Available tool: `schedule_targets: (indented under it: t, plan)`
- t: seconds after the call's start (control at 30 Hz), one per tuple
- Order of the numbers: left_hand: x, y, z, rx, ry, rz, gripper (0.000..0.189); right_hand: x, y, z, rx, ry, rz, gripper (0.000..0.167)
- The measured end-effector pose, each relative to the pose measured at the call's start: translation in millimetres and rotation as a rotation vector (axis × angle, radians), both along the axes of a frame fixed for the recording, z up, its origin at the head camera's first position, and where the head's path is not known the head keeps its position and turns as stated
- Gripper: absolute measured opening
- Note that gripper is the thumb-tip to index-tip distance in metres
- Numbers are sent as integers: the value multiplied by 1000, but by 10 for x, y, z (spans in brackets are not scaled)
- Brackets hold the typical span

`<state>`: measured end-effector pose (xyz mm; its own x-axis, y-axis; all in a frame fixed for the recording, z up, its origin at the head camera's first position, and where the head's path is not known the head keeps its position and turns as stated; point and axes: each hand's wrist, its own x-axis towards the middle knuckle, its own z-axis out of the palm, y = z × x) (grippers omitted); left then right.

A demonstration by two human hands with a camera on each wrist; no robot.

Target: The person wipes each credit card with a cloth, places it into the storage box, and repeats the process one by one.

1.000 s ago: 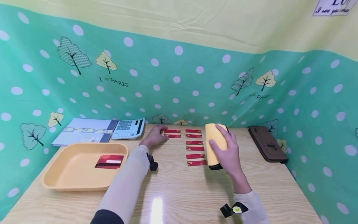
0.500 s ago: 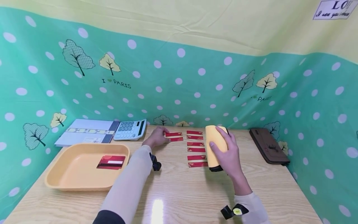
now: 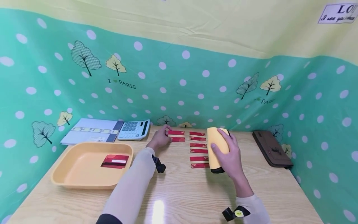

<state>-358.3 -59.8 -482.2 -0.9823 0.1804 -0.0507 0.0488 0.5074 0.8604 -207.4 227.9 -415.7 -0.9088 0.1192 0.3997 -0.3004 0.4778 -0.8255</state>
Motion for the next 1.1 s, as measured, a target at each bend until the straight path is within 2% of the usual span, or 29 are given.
schedule_targets:
  t: [0.13, 0.2, 0.3, 0.43, 0.57, 0.7, 0.83, 1.1]
  plan:
    - [28, 102, 110, 125, 36, 93, 49, 3, 16, -6, -5, 7, 6, 60]
    - [41, 151, 213, 192, 59, 123, 50, -6, 10, -18, -5, 14, 11, 59]
    - [104, 237, 444, 278, 101, 134, 52, -12, 1, -30, 1, 17, 8, 59]
    - [294, 310, 763, 376, 155, 118, 53, -5, -13, -20, 4, 12, 8, 59]
    - [558, 295, 962, 440, 200, 75, 49, 15, -24, 2, 8, 5, 7, 59]
    - [826, 196, 1034, 452, 251, 41, 46, 41, -37, 26, 14, 10, 13, 59]
    - [1041, 67, 1016, 477, 266, 42, 46, 58, -52, 43, 13, 19, 19, 59]
    - [1294, -89, 915, 521, 206, 51, 48, 87, -89, 66, 14, 27, 26, 59]
